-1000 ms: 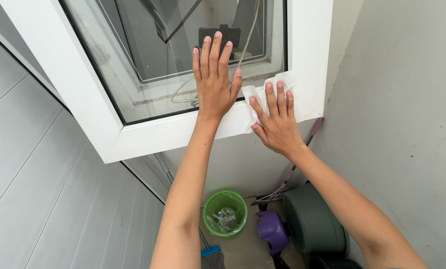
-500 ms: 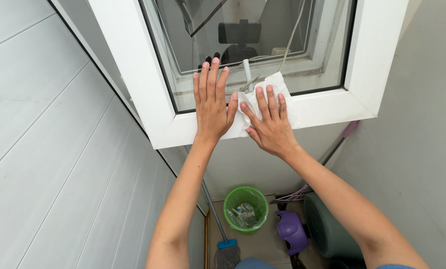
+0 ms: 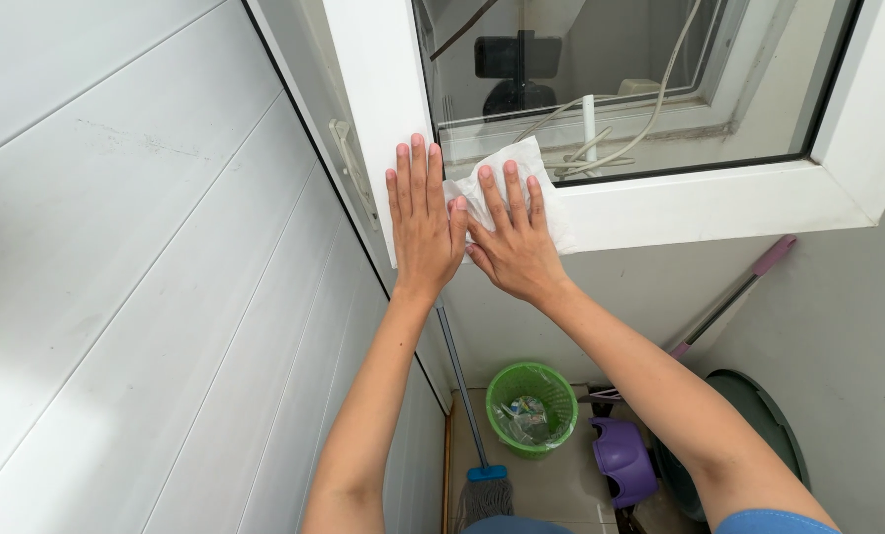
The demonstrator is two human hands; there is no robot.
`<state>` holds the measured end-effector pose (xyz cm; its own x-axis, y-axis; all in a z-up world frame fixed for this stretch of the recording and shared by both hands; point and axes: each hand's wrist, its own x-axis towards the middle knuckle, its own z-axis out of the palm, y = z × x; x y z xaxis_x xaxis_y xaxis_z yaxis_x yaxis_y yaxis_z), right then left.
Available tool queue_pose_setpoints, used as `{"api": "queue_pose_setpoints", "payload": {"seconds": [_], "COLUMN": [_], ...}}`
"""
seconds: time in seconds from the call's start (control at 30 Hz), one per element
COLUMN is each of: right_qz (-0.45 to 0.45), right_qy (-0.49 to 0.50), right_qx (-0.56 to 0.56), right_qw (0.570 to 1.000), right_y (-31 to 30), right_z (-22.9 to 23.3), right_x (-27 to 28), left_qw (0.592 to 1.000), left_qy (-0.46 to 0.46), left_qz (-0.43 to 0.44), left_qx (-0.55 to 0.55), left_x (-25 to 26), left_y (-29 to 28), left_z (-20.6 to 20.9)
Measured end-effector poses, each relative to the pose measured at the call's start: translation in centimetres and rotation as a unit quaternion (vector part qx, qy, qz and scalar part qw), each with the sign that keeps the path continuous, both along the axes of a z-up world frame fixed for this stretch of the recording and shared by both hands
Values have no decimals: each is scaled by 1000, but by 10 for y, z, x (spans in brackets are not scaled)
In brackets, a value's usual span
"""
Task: Wiping the white frame of a window using a paper towel.
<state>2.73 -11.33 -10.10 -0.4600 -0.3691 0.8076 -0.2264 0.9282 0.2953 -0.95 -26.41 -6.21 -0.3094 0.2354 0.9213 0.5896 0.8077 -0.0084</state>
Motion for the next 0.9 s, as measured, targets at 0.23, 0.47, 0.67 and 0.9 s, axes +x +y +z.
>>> {"api": "queue_pose_setpoints", "payload": {"seconds": [0.23, 0.47, 0.67, 0.9], "right_qz": [2, -13, -9, -37], "right_qy": [27, 29, 40, 37], "right_qx": [25, 47, 36, 33], "right_qw": [999, 998, 999, 998], "right_y": [-13, 8, 60, 152], "right_z": [9, 8, -6, -24], "right_x": [3, 7, 10, 22], "left_qw": [999, 999, 990, 986], "left_qy": [-11, -13, 37, 47], "left_qz": [35, 24, -82, -140], "left_qx": [-25, -38, -105, -78], "left_x": [-5, 10, 33, 43], "left_y": [-22, -3, 61, 148], "left_z": [-25, -32, -52, -62]}}
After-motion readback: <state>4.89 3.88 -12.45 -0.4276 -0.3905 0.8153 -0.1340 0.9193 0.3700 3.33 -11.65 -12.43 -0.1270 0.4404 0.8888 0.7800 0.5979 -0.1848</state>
